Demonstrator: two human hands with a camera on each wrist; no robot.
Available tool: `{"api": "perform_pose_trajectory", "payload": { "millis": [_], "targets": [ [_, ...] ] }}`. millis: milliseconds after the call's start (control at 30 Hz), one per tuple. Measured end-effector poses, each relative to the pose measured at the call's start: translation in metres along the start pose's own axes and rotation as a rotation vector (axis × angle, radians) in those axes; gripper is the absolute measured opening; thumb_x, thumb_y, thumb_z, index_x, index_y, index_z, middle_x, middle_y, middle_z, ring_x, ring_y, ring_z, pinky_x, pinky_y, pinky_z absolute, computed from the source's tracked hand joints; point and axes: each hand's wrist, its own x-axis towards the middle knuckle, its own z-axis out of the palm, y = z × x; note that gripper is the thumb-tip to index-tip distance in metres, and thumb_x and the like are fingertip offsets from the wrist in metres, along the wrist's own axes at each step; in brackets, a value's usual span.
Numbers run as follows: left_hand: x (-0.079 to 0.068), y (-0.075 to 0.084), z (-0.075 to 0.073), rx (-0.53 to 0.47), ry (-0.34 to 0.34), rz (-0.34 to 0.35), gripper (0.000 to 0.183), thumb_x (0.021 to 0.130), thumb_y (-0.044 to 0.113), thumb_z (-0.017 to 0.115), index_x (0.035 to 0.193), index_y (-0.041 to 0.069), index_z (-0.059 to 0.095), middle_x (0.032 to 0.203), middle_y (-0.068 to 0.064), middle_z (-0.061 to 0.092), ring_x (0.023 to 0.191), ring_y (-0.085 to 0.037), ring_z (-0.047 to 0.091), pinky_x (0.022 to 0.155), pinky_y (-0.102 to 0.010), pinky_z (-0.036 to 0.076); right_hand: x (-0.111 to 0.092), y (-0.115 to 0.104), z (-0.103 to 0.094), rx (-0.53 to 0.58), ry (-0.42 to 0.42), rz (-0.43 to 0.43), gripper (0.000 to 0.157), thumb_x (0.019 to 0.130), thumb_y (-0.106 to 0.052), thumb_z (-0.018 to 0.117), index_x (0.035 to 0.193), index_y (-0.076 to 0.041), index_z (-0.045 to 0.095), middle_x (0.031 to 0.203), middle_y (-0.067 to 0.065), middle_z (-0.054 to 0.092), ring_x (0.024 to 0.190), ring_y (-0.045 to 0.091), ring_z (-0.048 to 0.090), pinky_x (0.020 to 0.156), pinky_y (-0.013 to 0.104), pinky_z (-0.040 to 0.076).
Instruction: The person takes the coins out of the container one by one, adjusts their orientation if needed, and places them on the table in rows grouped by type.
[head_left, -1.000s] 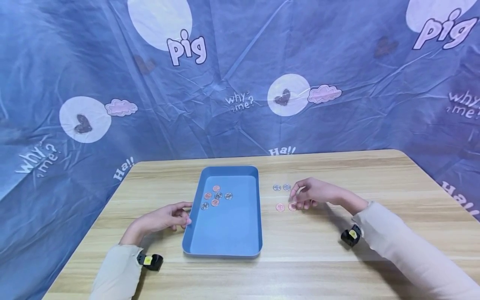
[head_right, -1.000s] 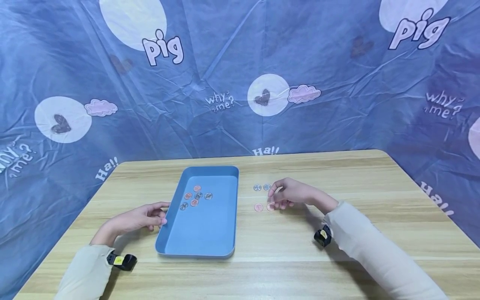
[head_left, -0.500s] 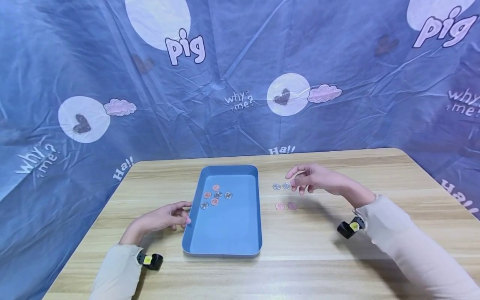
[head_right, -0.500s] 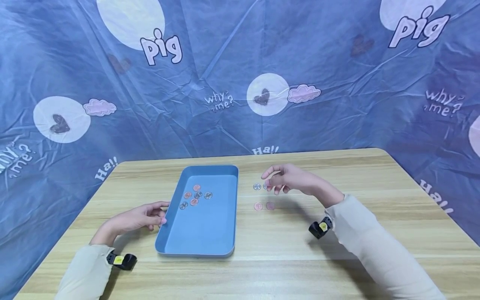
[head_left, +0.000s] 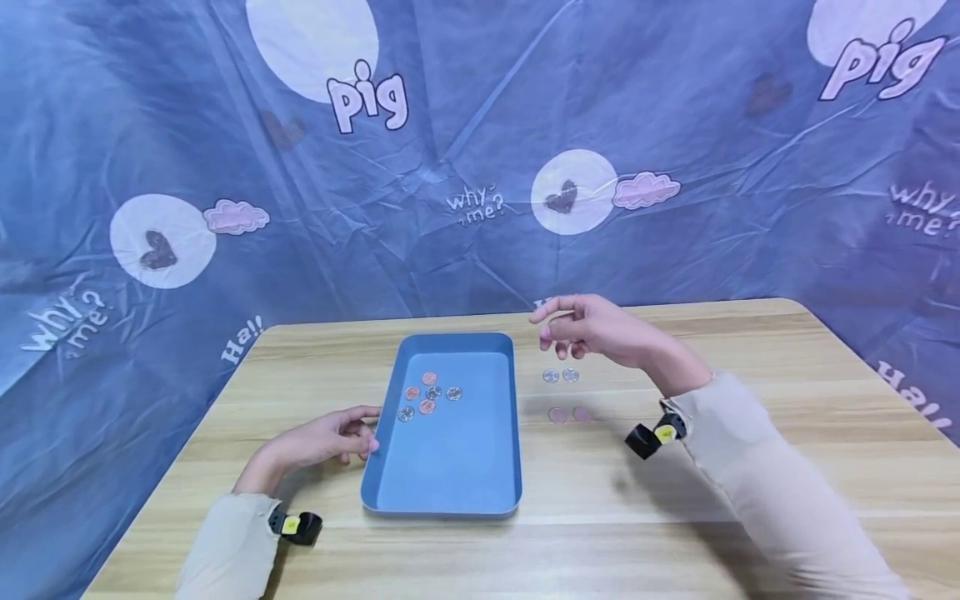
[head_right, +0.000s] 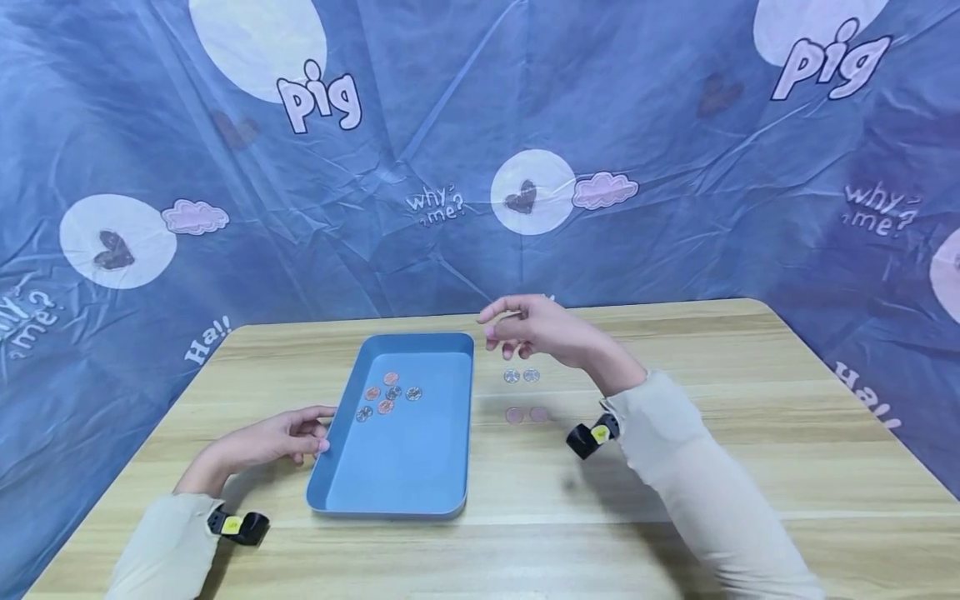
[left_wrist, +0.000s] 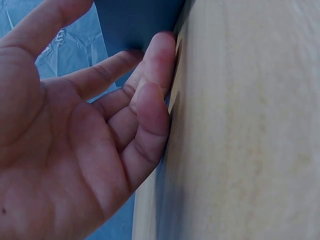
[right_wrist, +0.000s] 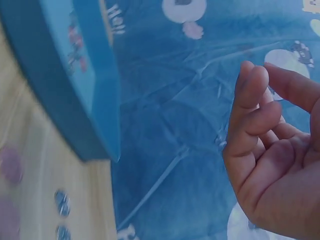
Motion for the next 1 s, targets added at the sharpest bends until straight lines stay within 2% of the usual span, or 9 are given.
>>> {"api": "perform_pose_trajectory", "payload": {
  "millis": [200, 400, 600, 833, 1000],
  "targets": [
    [-0.001, -0.002, 0.000, -0.016, -0.003, 0.004, 0.073, 0.094, 0.023, 0.062, 0.148, -0.009, 0.023, 0.096, -0.007, 0.059, 0.088, -0.018, 0.057, 0.070, -0.025, 0.048, 0.017, -0.021, 0.018, 0.150, 0.001, -0.034, 0.022, 0.097, -0.008, 0.051, 0.118, -0.010, 0.054, 0.084, -0.001, 0.064, 0.066, 0.010, 0.058, 0.058, 0.021, 0.039],
    [-0.001, -0.001, 0.000, -0.020, -0.004, 0.005, 0.073, 0.094, 0.022, 0.062, 0.148, -0.009, 0.023, 0.097, -0.007, 0.059, 0.087, -0.017, 0.057, 0.070, -0.025, 0.048, 0.035, -0.031, 0.037, 0.195, -0.013, -0.037, 0.028, 0.097, -0.009, 0.051, 0.125, -0.004, 0.050, 0.084, -0.001, 0.064, 0.065, 0.009, 0.059, 0.057, 0.021, 0.040],
    [0.000, 0.000, 0.001, -0.016, -0.010, 0.004, 0.075, 0.093, 0.024, 0.062, 0.147, -0.010, 0.023, 0.097, -0.008, 0.059, 0.087, -0.018, 0.057, 0.069, -0.026, 0.048, 0.054, -0.026, 0.055, 0.180, 0.012, 0.000, 0.027, 0.099, -0.014, 0.052, 0.125, -0.006, 0.054, 0.085, 0.000, 0.064, 0.064, 0.009, 0.060, 0.058, 0.022, 0.041],
    [0.000, -0.001, 0.001, -0.013, -0.008, 0.000, 0.074, 0.094, 0.024, 0.061, 0.147, -0.010, 0.023, 0.095, -0.005, 0.058, 0.087, -0.017, 0.057, 0.069, -0.025, 0.048, 0.073, -0.012, 0.071, 0.230, 0.060, 0.029, 0.027, 0.097, -0.014, 0.055, 0.123, -0.005, 0.056, 0.083, 0.000, 0.064, 0.060, 0.007, 0.058, 0.054, 0.020, 0.040],
    [0.000, -0.001, 0.000, -0.016, -0.008, 0.007, 0.074, 0.094, 0.023, 0.062, 0.147, -0.010, 0.023, 0.095, -0.005, 0.058, 0.086, -0.017, 0.057, 0.069, -0.025, 0.047, 0.084, -0.003, 0.085, 0.203, 0.069, 0.050, 0.024, 0.097, -0.015, 0.055, 0.119, -0.006, 0.059, 0.085, 0.000, 0.064, 0.062, 0.009, 0.058, 0.056, 0.021, 0.040]
  ]
}}
